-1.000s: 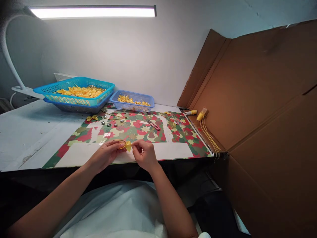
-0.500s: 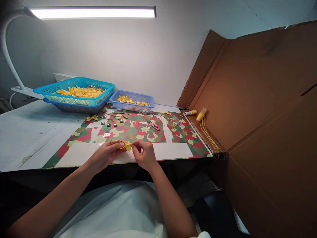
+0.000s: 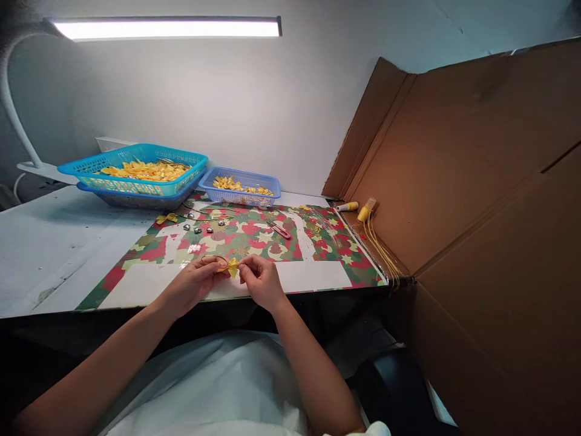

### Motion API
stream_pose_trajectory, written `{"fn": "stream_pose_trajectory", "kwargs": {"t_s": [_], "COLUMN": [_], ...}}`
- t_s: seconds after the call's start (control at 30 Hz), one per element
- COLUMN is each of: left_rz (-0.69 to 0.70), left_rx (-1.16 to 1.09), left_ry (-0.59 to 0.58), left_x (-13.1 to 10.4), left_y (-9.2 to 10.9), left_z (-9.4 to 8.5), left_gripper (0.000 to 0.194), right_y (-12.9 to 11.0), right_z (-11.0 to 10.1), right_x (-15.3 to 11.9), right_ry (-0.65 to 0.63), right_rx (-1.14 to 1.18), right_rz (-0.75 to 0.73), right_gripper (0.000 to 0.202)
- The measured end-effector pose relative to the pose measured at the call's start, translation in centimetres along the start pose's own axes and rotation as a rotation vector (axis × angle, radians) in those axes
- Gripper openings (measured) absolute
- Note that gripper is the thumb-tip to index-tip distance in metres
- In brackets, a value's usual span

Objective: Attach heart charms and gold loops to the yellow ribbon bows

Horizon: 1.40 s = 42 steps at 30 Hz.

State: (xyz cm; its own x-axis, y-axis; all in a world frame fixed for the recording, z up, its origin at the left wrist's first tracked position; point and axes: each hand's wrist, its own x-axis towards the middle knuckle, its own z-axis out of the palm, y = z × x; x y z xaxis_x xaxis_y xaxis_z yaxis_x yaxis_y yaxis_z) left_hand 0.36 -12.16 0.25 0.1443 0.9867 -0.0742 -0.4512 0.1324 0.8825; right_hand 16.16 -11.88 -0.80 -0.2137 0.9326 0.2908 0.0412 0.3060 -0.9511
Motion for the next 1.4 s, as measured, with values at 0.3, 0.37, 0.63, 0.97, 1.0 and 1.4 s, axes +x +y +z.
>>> {"fn": "stream_pose_trajectory", "kwargs": {"t_s": [0.3, 0.37, 0.63, 0.97, 1.0, 1.4], "left_rz": [0.038, 0.042, 0.11, 0.338, 0.378, 0.548], "left_rx": [0.041, 0.05, 0.089, 0.369, 0.401, 0.743], "left_ry": [-0.028, -0.037, 0.006, 0.124, 0.156, 0.166], "left_x": [-0.1, -0.1, 0.0, 0.1, 0.2, -0.1], "left_y": [-0.1, -0.2, -0.3, -0.9, -1.1, -1.8], "left_z": [0.2, 0.2, 0.2, 0.7, 0.8, 0.7], "left_gripper": [0.02, 0.02, 0.023, 0.023, 0.023, 0.024], "right_y": [0.5, 0.6, 1.1, 0.4, 0.2, -0.4], "right_z": [-0.2, -0.1, -0.3, 0.5, 0.6, -0.5], "right_x": [0.8, 0.9, 0.9, 0.1, -0.3, -0.1], "right_ry": [-0.067, -0.079, 0.033, 0.241, 0.332, 0.264], "right_rx": [0.109, 0.128, 0.029, -0.141, -0.228, -0.904], "right_rz": [0.057, 0.062, 0.035, -0.156, -0.261, -0.55], "right_gripper": [0.036, 0.036, 0.027, 0.01, 0.007, 0.012]}}
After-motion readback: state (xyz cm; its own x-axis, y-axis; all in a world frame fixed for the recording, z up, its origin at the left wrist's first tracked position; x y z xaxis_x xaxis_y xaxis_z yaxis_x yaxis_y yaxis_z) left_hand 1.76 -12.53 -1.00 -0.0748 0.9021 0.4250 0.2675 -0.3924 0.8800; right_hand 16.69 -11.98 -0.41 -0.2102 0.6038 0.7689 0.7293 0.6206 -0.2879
